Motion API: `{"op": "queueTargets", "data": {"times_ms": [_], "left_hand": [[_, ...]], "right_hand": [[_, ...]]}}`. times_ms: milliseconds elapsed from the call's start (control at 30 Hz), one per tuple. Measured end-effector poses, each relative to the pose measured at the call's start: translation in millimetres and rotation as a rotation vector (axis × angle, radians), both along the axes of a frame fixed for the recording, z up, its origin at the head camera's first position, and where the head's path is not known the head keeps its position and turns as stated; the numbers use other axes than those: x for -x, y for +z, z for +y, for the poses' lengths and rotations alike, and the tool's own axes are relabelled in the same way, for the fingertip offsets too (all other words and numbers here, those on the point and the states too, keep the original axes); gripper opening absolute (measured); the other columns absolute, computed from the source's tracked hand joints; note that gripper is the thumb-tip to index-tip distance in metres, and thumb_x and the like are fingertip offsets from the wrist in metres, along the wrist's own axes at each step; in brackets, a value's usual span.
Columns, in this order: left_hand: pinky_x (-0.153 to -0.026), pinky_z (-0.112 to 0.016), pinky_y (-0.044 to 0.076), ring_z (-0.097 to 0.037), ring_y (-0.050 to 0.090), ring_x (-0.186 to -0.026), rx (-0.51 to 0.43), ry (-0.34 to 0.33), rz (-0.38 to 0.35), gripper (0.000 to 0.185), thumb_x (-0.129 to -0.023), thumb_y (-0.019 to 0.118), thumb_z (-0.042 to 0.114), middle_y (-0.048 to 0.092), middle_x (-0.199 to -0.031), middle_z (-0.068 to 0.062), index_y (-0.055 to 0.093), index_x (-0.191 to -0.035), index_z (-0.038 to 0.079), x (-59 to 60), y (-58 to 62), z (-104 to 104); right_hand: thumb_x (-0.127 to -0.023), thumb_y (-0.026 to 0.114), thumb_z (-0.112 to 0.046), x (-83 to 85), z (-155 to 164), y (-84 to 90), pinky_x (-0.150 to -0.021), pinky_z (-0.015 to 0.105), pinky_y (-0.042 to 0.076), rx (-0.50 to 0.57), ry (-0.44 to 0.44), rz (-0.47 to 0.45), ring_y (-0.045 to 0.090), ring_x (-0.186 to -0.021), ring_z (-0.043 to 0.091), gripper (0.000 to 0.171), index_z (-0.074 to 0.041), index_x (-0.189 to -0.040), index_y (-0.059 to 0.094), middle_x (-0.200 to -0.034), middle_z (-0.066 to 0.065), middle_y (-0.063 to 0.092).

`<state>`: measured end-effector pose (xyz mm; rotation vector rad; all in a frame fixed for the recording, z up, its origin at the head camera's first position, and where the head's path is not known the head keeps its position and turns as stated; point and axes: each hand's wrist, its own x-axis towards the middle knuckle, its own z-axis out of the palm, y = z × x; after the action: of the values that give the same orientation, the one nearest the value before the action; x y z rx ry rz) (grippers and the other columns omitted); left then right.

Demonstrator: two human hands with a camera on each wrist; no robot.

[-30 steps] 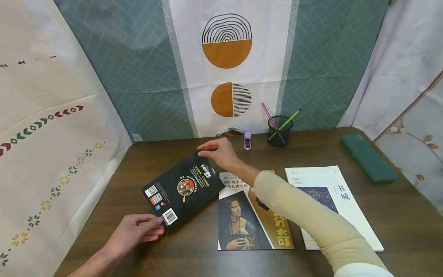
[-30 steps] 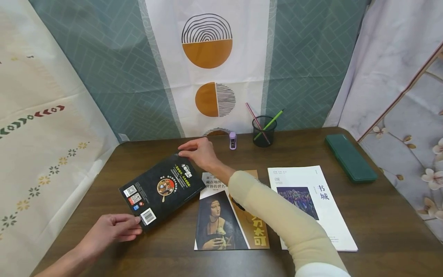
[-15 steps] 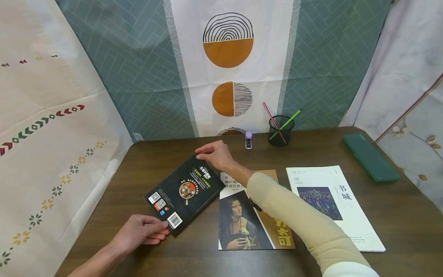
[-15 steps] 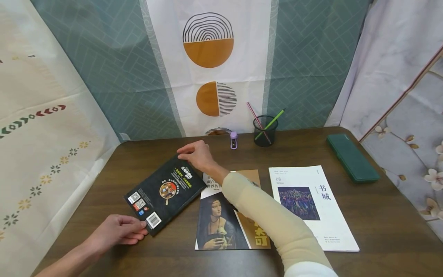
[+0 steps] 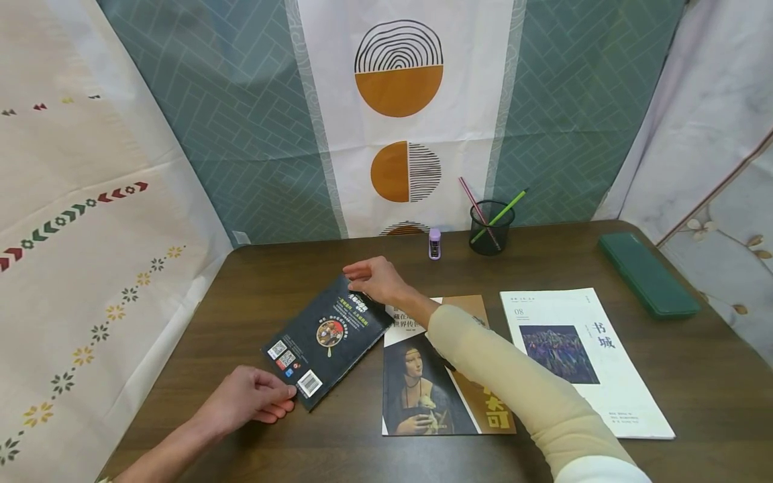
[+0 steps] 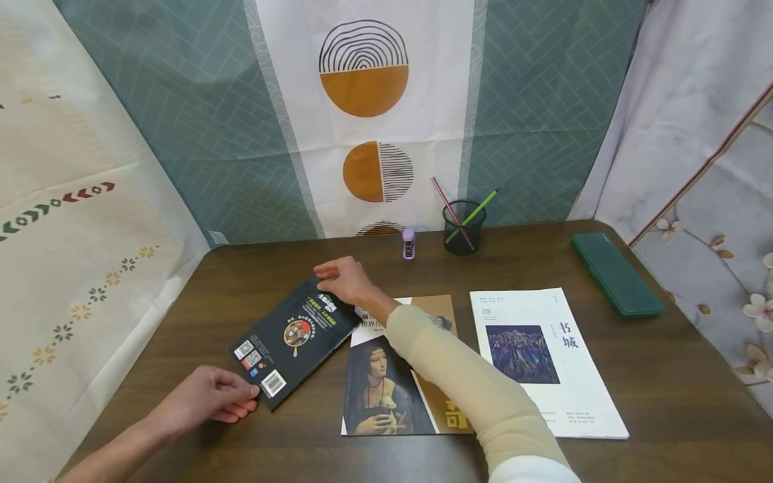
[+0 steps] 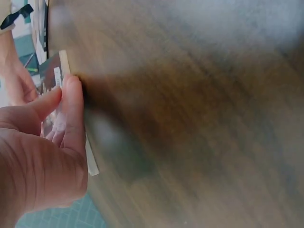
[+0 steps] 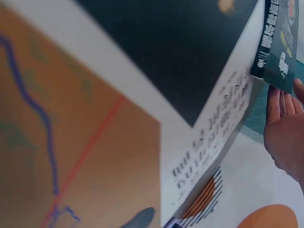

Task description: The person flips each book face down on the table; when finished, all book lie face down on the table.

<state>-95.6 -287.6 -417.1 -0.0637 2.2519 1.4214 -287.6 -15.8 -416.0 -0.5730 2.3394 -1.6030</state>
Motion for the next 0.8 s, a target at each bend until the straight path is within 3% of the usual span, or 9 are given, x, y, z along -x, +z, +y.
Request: {"op": "queueTargets", "data": {"times_ms": [200, 433, 600, 800], "left_hand": [[-0.069, -0.038, 0.064, -0.020, 0.074, -0.074, 0.070, -0.094, 0.002, 0.020, -0.099, 0.077, 0.015, 0.078, -0.086, -0.012, 0.079, -0.098, -0.005, 3.4, 9.0, -2.3], [-0.070, -0.036, 0.063, -0.023, 0.072, -0.079, 0.045, -0.367, -0.020, 0.016, -0.101, 0.073, 0.012, 0.077, -0.091, -0.014, 0.079, -0.103, -0.003, 19.6, 29.3, -14.9], [-0.077, -0.033, 0.061, -0.022, 0.072, -0.090, 0.053, -0.472, 0.095, 0.031, -0.101, 0.075, 0.014, 0.077, -0.104, -0.015, 0.073, -0.125, -0.004, 38.9, 46.5, -23.1], [-0.091, -0.033, 0.060, -0.037, 0.068, -0.120, 0.151, -0.466, 0.292, 0.060, -0.096, 0.082, 0.019, 0.066, -0.139, -0.023, 0.058, -0.144, -0.007, 62.4, 53.8, -30.9]], "right_hand": [[-0.100, 0.072, -0.002, 1.1, 1.3, -6.0, -0.109, 0.036, 0.051, -0.024, 0.085, -0.042, 0.062, -0.134, 0.029, 0.050, 0.002, -0.149, 0.059, -0.145, 0.016, 0.064], [-0.100, 0.075, -0.010, -2.9, 4.0, -6.3, -0.116, 0.037, 0.044, -0.041, 0.171, -0.029, 0.048, -0.147, 0.030, 0.069, 0.004, -0.159, 0.042, -0.161, 0.018, 0.048], [-0.096, 0.082, -0.018, -7.8, 11.1, -2.0, -0.123, 0.040, 0.034, -0.067, 0.192, -0.016, 0.034, -0.156, 0.028, 0.090, -0.001, -0.166, 0.029, -0.171, 0.013, 0.032], [-0.092, 0.087, -0.024, -13.2, 19.7, 2.8, -0.125, 0.039, 0.030, -0.133, 0.244, 0.032, 0.028, -0.159, 0.026, 0.101, -0.004, -0.168, 0.023, -0.174, 0.009, 0.025]]}}
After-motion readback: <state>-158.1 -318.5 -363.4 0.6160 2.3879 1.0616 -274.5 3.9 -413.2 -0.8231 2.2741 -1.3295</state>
